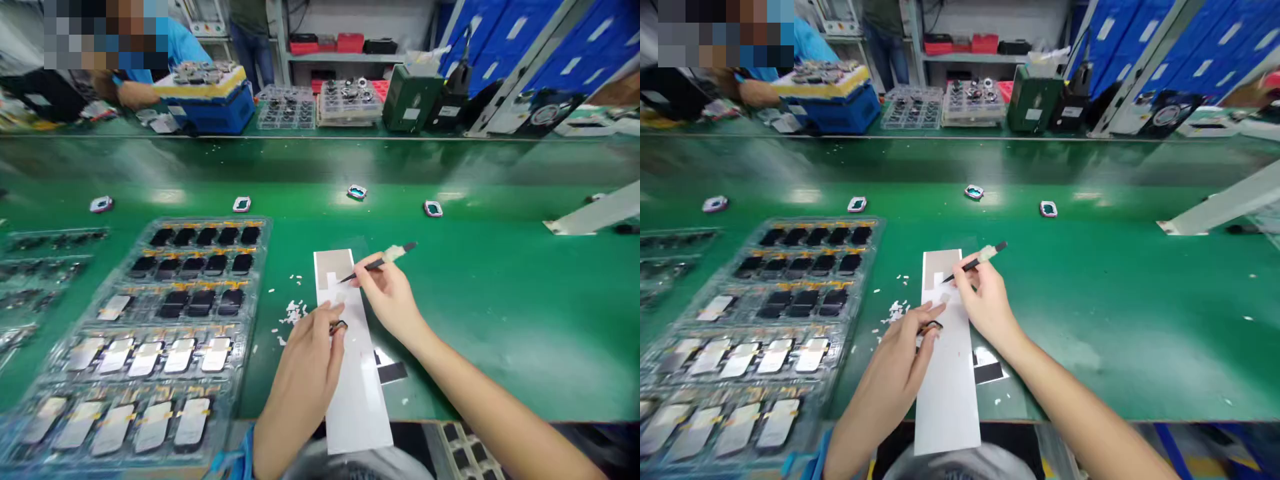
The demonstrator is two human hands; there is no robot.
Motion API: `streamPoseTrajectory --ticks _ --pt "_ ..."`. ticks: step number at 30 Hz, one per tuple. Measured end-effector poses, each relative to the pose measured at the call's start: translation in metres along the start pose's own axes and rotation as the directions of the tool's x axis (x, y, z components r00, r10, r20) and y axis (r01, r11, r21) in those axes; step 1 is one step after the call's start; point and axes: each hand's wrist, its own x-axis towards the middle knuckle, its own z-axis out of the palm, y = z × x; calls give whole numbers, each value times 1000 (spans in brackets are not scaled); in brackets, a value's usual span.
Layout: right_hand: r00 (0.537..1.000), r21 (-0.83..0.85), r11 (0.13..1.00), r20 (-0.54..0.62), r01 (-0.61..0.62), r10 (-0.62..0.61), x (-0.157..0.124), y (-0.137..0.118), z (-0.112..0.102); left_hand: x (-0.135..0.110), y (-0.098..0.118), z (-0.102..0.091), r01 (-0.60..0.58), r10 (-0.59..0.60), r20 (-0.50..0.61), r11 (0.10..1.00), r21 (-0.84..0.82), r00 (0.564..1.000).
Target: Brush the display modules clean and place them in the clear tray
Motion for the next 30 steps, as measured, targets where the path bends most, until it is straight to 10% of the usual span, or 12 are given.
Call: streamPoseTrajectory --ticks 16,22,25,30 --pt "971 86 980 176 -179 162 18 0 -15 6 -10 7 -28 28 -43 1000 10 999" --pt "979 231 953 102 -196 177 8 -20 -21 7 -8 2 115 -137 -98 972 -207 986" --pt "988 357 930 -89 -83 123 -22 -38 -15 8 -3 0 189 -283 -95 819 -542 955" --pt "891 287 924 -441 254 -108 -72 -52 14 10 17 2 172 -360 49 319 -932 932"
